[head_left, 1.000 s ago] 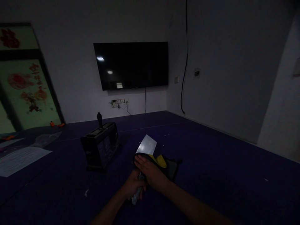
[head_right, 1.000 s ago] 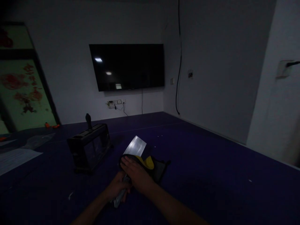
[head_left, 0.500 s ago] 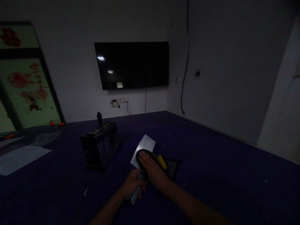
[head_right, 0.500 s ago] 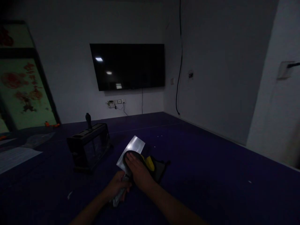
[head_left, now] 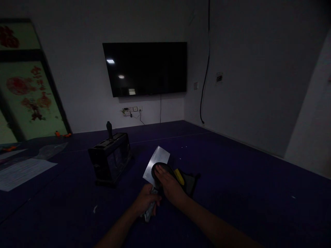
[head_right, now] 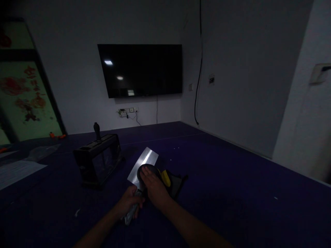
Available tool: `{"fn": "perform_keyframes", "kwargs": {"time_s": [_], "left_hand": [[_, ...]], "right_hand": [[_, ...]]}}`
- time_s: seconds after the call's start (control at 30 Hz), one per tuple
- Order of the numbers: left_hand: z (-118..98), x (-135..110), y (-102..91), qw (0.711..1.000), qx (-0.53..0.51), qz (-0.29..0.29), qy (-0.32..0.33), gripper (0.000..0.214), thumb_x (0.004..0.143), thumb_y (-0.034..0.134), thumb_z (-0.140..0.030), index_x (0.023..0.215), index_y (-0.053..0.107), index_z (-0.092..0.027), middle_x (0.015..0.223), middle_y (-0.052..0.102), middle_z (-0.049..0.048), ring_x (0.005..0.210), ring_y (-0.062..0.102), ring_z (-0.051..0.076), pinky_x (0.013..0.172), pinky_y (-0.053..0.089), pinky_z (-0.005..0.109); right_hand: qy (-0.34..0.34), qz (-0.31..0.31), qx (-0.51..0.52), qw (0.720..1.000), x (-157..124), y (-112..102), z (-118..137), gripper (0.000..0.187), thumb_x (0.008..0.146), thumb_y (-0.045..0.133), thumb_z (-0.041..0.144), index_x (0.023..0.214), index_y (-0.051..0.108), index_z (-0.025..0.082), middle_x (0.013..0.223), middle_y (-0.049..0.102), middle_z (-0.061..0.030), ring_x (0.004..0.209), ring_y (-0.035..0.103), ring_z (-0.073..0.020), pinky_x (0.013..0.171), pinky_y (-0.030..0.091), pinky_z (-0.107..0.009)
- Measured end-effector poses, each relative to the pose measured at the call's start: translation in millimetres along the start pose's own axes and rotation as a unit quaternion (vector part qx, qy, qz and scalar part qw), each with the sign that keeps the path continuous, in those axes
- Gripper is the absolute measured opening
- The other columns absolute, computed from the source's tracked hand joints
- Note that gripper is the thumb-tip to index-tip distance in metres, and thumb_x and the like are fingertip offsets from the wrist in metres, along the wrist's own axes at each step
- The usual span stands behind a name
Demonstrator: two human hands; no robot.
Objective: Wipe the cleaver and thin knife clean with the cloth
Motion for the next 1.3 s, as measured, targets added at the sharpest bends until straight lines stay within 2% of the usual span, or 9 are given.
{"fn": "perform_keyframes", "kwargs": {"time_s": [0.17, 0.43, 0.57, 0.67, 0.73, 0.87, 1.1, 1.3], "left_hand": [[-2.2, 0.1, 0.2, 1.000, 0.000, -0.001, 0.001, 0.020, 0.055, 0.061, -0.023, 0.068, 0.048, -0.015, 0.042, 0.057, -0.0033, 0.025, 0.047, 0.013, 0.025, 0.030, 0.018], [-3.8, -1.3, 0.6, 1.000, 0.013, 0.000, 0.006, 0.019, 0.057, 0.058, -0.023, 0.072, 0.049, -0.015, 0.043, 0.057, -0.0040, 0.026, 0.047, 0.011, 0.028, 0.033, 0.018], [-2.5, -0.4, 3.2, 0.999, 0.030, 0.015, 0.006, 0.011, 0.055, 0.054, -0.021, 0.063, 0.051, -0.013, 0.042, 0.055, -0.0017, 0.027, 0.048, 0.012, 0.028, 0.033, 0.018], [-1.8, 0.0, 5.6, 0.999, 0.037, 0.024, 0.002, 0.006, 0.053, 0.051, -0.017, 0.055, 0.051, -0.012, 0.038, 0.052, -0.0009, 0.026, 0.047, 0.012, 0.028, 0.033, 0.018], [-2.5, -0.5, 7.1, 0.999, 0.037, 0.027, 0.001, 0.007, 0.053, 0.051, -0.016, 0.057, 0.052, -0.011, 0.038, 0.053, -0.0010, 0.026, 0.047, 0.012, 0.028, 0.033, 0.018], [-6.3, -2.1, 10.3, 0.999, 0.030, 0.038, 0.006, 0.016, 0.055, 0.055, -0.016, 0.071, 0.054, -0.012, 0.042, 0.055, -0.0026, 0.026, 0.047, 0.011, 0.029, 0.034, 0.018], [-9.4, -3.3, 14.4, 0.998, 0.025, 0.053, 0.005, 0.014, 0.057, 0.060, -0.018, 0.068, 0.054, -0.012, 0.043, 0.055, -0.0031, 0.026, 0.046, 0.010, 0.029, 0.036, 0.019], [-7.2, -3.3, 10.6, 0.999, 0.022, 0.035, 0.003, 0.019, 0.058, 0.061, -0.021, 0.071, 0.052, -0.013, 0.043, 0.056, -0.0039, 0.026, 0.047, 0.011, 0.027, 0.033, 0.017]], "right_hand": [[-0.003, -0.017, -0.010, 1.000, -2.2, -3.7, 1.1, 0.066, 0.067, 0.031, -0.007, 0.131, 0.039, 0.009, 0.138, 0.036, -0.0123, 0.131, 0.023, -0.0186, 0.103, 0.032, -0.040], [-0.061, -0.018, -0.020, 0.998, -5.5, -3.4, 11.7, 0.060, 0.070, 0.033, -0.004, 0.128, 0.043, 0.009, 0.135, 0.040, -0.0126, 0.130, 0.025, -0.0180, 0.103, 0.033, -0.039], [-0.107, 0.000, -0.009, 0.994, -5.8, -3.0, 26.3, 0.056, 0.073, 0.034, -0.001, 0.128, 0.043, 0.007, 0.136, 0.038, -0.0129, 0.131, 0.023, -0.0183, 0.105, 0.030, -0.039], [-0.116, 0.008, -0.003, 0.993, -4.0, -1.9, 29.3, 0.057, 0.074, 0.035, -0.001, 0.130, 0.039, 0.007, 0.138, 0.035, -0.0127, 0.132, 0.019, -0.0184, 0.106, 0.028, -0.041], [-0.116, 0.012, 0.001, 0.993, -2.0, -0.8, 28.2, 0.060, 0.073, 0.034, -0.002, 0.132, 0.036, 0.008, 0.140, 0.033, -0.0119, 0.133, 0.017, -0.0177, 0.106, 0.027, -0.041], [-0.109, 0.003, 0.013, 0.994, 2.5, -2.9, 24.6, 0.058, 0.076, 0.033, -0.001, 0.133, 0.035, 0.009, 0.140, 0.032, -0.0109, 0.133, 0.017, -0.0163, 0.106, 0.028, -0.040], [-0.062, -0.034, 0.008, 0.997, 5.2, -7.5, 15.0, 0.062, 0.075, 0.029, -0.002, 0.135, 0.032, 0.012, 0.141, 0.032, -0.0096, 0.132, 0.018, -0.0166, 0.105, 0.029, -0.041], [0.008, -0.064, 0.001, 0.998, 2.9, -9.6, -1.8, 0.068, 0.069, 0.028, -0.006, 0.135, 0.032, 0.011, 0.141, 0.031, -0.0099, 0.132, 0.018, -0.0176, 0.105, 0.030, -0.042]]}}
Point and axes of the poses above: each hand's wrist, its own x-axis towards the middle knuckle, its own y-axis out of the palm, z = x × y, the point moved 9 cm from there along x, towards the middle knuckle
